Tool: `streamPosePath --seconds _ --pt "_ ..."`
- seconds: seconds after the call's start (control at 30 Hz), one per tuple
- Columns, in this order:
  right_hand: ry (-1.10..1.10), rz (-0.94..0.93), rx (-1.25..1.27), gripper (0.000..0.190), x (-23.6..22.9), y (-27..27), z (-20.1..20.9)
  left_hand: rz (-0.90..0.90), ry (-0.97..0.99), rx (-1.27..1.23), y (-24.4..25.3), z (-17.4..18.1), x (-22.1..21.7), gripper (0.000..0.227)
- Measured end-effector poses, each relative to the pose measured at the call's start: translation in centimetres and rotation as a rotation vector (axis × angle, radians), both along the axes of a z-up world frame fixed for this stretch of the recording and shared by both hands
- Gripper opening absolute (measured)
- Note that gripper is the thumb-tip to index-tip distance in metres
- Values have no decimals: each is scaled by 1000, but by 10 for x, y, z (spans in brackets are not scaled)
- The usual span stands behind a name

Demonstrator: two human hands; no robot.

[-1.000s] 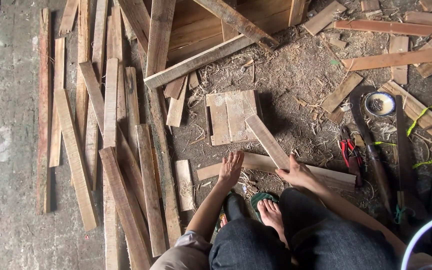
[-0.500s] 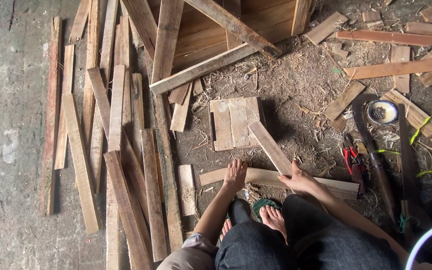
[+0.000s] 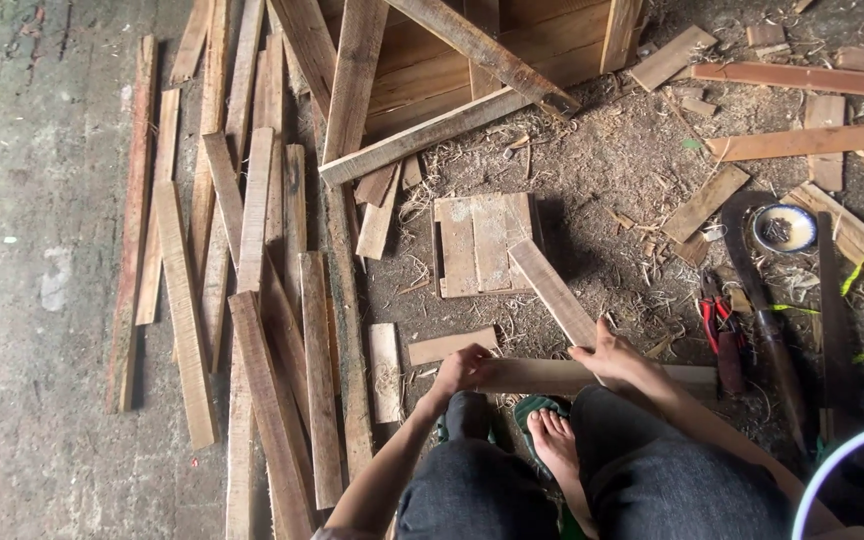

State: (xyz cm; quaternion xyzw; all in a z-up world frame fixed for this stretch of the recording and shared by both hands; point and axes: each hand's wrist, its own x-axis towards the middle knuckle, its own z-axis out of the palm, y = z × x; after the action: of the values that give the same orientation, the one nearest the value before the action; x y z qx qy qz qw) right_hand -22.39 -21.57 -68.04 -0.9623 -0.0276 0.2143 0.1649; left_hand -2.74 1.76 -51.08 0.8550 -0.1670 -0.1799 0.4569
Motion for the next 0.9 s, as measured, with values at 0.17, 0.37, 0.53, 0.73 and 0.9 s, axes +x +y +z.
streamPosePath --seconds 0.17,0.37,0.53,0.73,0.9 --pt "136 -209 173 47 162 -122 123 310 200 -246 66 151 -26 29" --pt "242 -449 385 55 208 -118 241 795 275 -311 171 273 -77 56" --pt "112 -501 521 49 218 -103 219 1049 117 -653 238 278 -107 36" --pt "146 -487 490 52 222 -89 204 1360 155 -894 273 231 -108 29" --pt "366 -438 332 58 223 -80 207 1312 185 -1030 259 205 -86 15"
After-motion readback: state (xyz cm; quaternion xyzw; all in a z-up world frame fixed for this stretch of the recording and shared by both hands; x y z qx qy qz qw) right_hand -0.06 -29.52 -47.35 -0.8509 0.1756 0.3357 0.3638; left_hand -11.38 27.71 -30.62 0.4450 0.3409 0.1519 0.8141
